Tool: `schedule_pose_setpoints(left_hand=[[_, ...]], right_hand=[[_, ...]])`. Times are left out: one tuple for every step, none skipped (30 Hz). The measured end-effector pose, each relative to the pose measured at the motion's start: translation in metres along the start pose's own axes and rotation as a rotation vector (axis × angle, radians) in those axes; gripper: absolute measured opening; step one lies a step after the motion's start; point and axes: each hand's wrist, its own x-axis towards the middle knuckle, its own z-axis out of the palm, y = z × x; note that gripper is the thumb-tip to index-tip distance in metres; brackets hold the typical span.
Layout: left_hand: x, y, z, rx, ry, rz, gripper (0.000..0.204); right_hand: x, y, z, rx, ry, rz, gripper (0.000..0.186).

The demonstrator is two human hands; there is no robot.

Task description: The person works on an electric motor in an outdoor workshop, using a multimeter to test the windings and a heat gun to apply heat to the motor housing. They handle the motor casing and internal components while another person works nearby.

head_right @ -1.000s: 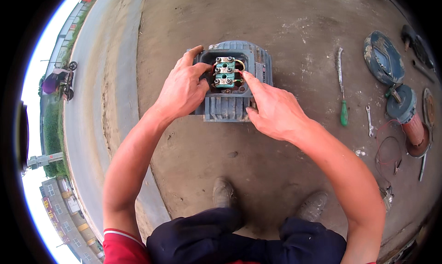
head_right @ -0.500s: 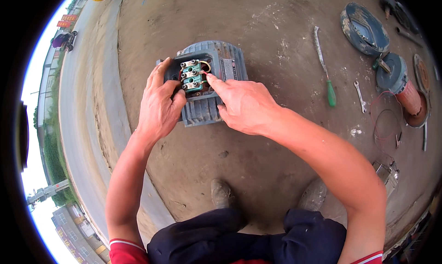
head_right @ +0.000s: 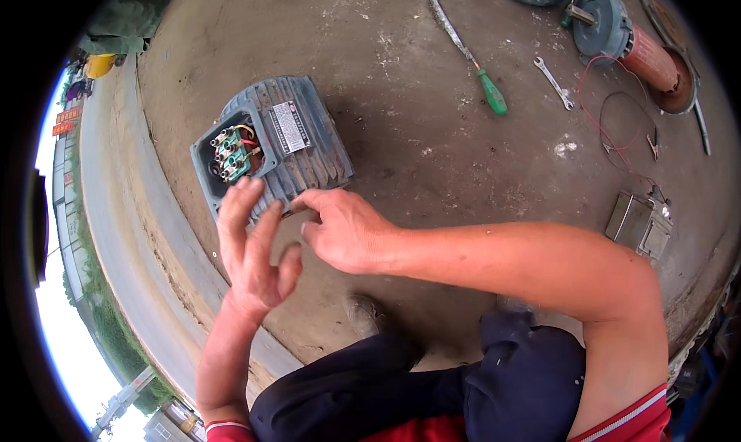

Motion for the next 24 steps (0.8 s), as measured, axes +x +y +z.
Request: schedule_pose_setpoints(left_hand=[[-0.001,0.019,0.011,-0.178,-0.077,0.082,0.047],[0.002,0.033,0.019,-0.363,-0.143,0.18,0.051],[0.0,0.036,0.019,-0.375,-0.133,0.17,0.052],[-0.004,0.037,0.021,-0.387,-0.123,0.158,0.054],[-0.01,0.036,0.033,-0.425,-0.103,0.149,0.055],[-0.014,0.029,0.029,-0.37,-0.195,0.005,0.051],[-0.031,0.016,0.032,-0.34,-0.309,-0.158,0.05],[-0.046,0.006,0.038,-0.309,-0.419,-0.321,0.05],[-0.048,0.001,0.038,-0.161,-0.36,-0.178,0.049],[-0.048,-0.003,0.041,-0.014,-0.3,-0.035,0.048],[-0.047,-0.006,0.042,0.13,-0.241,0.11,0.048],[-0.042,-0.009,0.044,0.195,-0.277,0.136,0.046],[-0.035,-0.014,0.049,0.259,-0.314,0.161,0.044],[-0.032,-0.019,0.05,0.335,-0.36,0.176,0.042],[-0.028,-0.031,0.053,0.373,-0.365,0.179,0.042],[-0.028,-0.044,0.053,0.41,-0.37,0.183,0.043],[-0.028,-0.05,0.056,0.394,-0.318,0.215,0.045],[-0.029,-0.054,0.057,0.395,-0.283,0.252,0.047],[-0.029,-0.054,0.059,0.414,-0.277,0.238,0.049],[-0.03,-0.055,0.06,0.431,-0.276,0.222,0.05],[-0.03,-0.055,0.061,0.407,-0.266,0.217,0.051],[-0.028,-0.055,0.061,0.384,-0.257,0.209,0.051],[-0.027,-0.055,0.063,0.358,-0.242,0.2,0.052],[-0.025,-0.055,0.064,0.335,-0.24,0.2,0.052]], right_hand=[[-0.008,0.011,0.01,0.07,-0.015,-0.172,0.032],[-0.019,0.019,0.016,0.127,-0.01,-0.349,0.028],[-0.024,0.021,0.023,0.092,0.001,-0.385,0.024],[-0.029,0.024,0.03,0.057,0.012,-0.419,0.022],[-0.029,0.036,0.027,0.024,-0.032,-0.439,0.022],[-0.032,0.019,0.012,0.215,-0.201,-0.132,0.025],[-0.036,0.001,-0.004,0.379,-0.294,0.203,0.028],[-0.041,0.0,-0.012,0.366,-0.224,0.141,0.036],[-0.042,0.007,-0.021,0.341,-0.182,0.112,0.037],[-0.041,0.015,-0.032,0.317,-0.14,0.083,0.038],[-0.038,0.023,-0.039,0.18,-0.023,0.119,0.041],[-0.035,0.033,-0.044,0.042,0.094,0.156,0.043],[-0.031,0.046,-0.049,-0.048,0.111,0.156,0.046],[-0.026,0.052,-0.052,-0.154,0.059,0.24,0.053],[-0.022,0.054,-0.051,-0.316,0.07,0.235,0.059],[-0.017,0.055,-0.047,-0.478,0.081,0.227,0.066],[-0.013,0.058,-0.044,-0.579,0.137,0.106,0.069],[-0.008,0.061,-0.039,-0.675,0.191,-0.018,0.074],[-0.001,0.063,-0.034,-0.77,0.244,-0.144,0.078],[0.011,0.064,-0.028,-0.848,0.256,-0.217,0.08],[0.024,0.065,-0.024,-0.927,0.271,-0.289,0.083],[0.035,0.066,-0.021,-1.007,0.285,-0.363,0.085],[0.045,0.07,-0.021,-1.01,0.308,-0.362,0.087],[0.056,0.074,-0.021,-1.011,0.323,-0.369,0.089]])
